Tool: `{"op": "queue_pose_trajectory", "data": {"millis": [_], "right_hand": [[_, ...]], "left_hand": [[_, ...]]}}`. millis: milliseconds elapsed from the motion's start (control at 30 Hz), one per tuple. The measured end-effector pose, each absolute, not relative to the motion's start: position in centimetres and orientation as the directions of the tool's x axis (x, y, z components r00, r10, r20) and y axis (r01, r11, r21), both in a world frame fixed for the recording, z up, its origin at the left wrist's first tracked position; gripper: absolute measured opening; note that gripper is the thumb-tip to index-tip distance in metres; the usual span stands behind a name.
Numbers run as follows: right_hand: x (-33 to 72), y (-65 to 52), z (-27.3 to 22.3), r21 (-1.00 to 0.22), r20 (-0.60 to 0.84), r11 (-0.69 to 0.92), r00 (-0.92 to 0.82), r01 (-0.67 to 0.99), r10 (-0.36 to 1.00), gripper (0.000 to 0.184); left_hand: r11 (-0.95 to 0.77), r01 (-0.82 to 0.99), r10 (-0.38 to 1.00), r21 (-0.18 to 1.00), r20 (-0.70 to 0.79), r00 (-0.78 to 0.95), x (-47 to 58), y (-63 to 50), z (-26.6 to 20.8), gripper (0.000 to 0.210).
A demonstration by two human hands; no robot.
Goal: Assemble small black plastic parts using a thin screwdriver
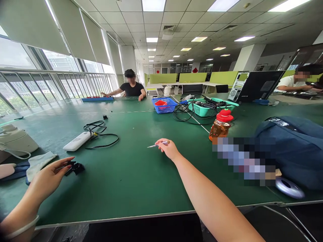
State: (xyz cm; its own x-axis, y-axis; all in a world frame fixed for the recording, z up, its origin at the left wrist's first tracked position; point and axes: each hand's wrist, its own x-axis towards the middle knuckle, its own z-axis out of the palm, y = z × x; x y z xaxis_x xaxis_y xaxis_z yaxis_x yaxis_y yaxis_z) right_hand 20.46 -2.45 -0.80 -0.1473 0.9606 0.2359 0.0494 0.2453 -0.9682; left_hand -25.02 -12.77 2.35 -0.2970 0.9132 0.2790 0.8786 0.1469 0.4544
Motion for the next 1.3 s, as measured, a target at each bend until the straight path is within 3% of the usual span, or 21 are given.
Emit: {"op": "queue_pose_trajectory", "data": {"millis": [233,400,600,933,1167,1300], "right_hand": [[20.5,-2.4,-0.8,-0.966,0.239,0.251,-0.158,0.061,0.958,0.024],[20.4,-2.4,-0.8,-0.963,0.245,0.259,-0.156,0.077,0.957,0.022],[20.5,-2.5,-0.7,-0.961,0.249,0.262,-0.147,0.082,0.957,0.022],[20.4,-2.7,-0.4,-0.966,0.228,0.243,-0.152,0.09,0.962,0.024],[20.4,-2.8,-0.3,-0.961,0.228,0.247,-0.152,0.122,0.962,0.024],[20.4,-2.8,-0.4,-0.96,0.229,0.249,-0.158,0.126,0.961,0.023]], "left_hand": [[0.212,0.91,0.899,0.356,0.293,-0.324,-23.9,-13.2,2.0,0.053],[0.154,0.936,0.913,0.316,0.316,-0.257,-24.3,-12.9,1.8,0.052],[0.137,0.975,0.923,0.172,0.336,-0.189,-24.4,-12.4,1.9,0.051],[0.068,0.994,0.906,0.087,0.412,-0.099,-24.4,-12.5,1.4,0.052],[0.071,0.996,0.937,0.061,0.337,-0.088,-24.4,-12.5,1.2,0.048],[0.155,0.986,0.945,0.057,0.283,-0.164,-23.8,-12.7,1.5,0.047]]}}
